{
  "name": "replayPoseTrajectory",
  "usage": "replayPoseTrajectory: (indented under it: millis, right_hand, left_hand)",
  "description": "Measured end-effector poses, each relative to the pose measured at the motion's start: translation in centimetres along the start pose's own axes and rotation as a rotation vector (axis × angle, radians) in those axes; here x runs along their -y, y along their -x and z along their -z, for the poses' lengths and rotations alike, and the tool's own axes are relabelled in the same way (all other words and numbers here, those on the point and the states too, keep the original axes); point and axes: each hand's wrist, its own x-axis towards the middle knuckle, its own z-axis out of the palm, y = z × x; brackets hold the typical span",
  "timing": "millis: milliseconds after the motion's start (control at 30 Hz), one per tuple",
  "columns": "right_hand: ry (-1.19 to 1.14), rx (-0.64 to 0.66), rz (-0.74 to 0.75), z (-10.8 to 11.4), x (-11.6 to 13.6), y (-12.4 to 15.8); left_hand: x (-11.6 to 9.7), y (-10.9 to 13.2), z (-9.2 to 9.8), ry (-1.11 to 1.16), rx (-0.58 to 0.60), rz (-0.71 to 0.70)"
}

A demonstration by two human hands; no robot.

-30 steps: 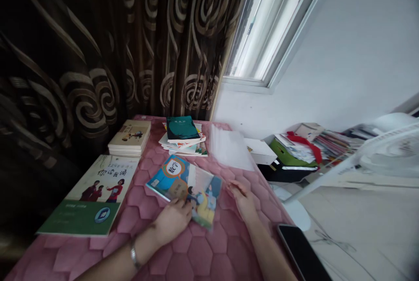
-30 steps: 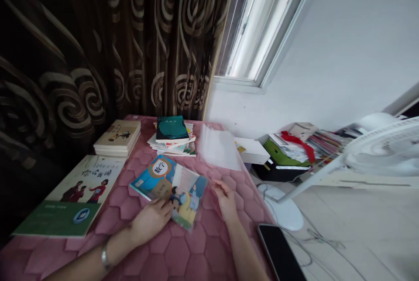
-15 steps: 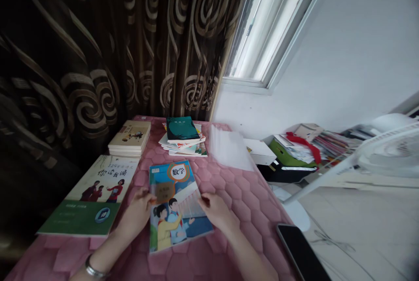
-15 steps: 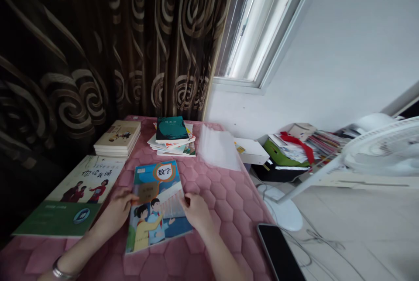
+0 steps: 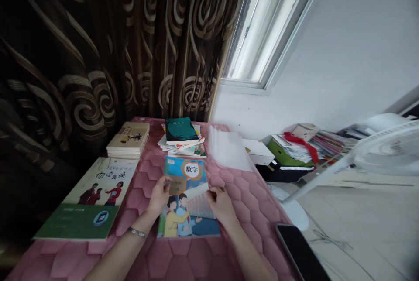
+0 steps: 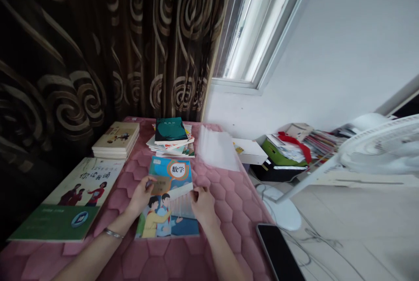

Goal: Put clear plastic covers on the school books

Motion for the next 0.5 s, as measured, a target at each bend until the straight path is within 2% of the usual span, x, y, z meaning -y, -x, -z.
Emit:
replayPoseTrajectory:
  millis: [67,167,300,367,500]
  right_hand:
    - [-0.074,-0.022,-0.039,-0.2,0.0,-0.4]
    - [-0.159,0.021,-0.106,-0.2,0.4,-1.0]
    - [-0.147,0.066,-0.115,-0.2,0.9,-1.2]
    - [-0.135,0.065,-0.101,-0.2,0.8,-1.2]
    - [-0.12,0.065,-0.045,-0.6,0.4,-1.3]
  left_hand:
    - [-0.1,0.1,0.0,0.045,-0.007,-0.034]
    - [-0.2,0.5,0.4,0.085,-0.021,-0.07]
    - [-0.3,0.4,0.7,0.18,-0.05,-0.14]
    - [-0.3,0.1,0.8,0.222,-0.04,-0.07]
    - [-0.1,-0.7,1.3,0.271,0.002,0.243]
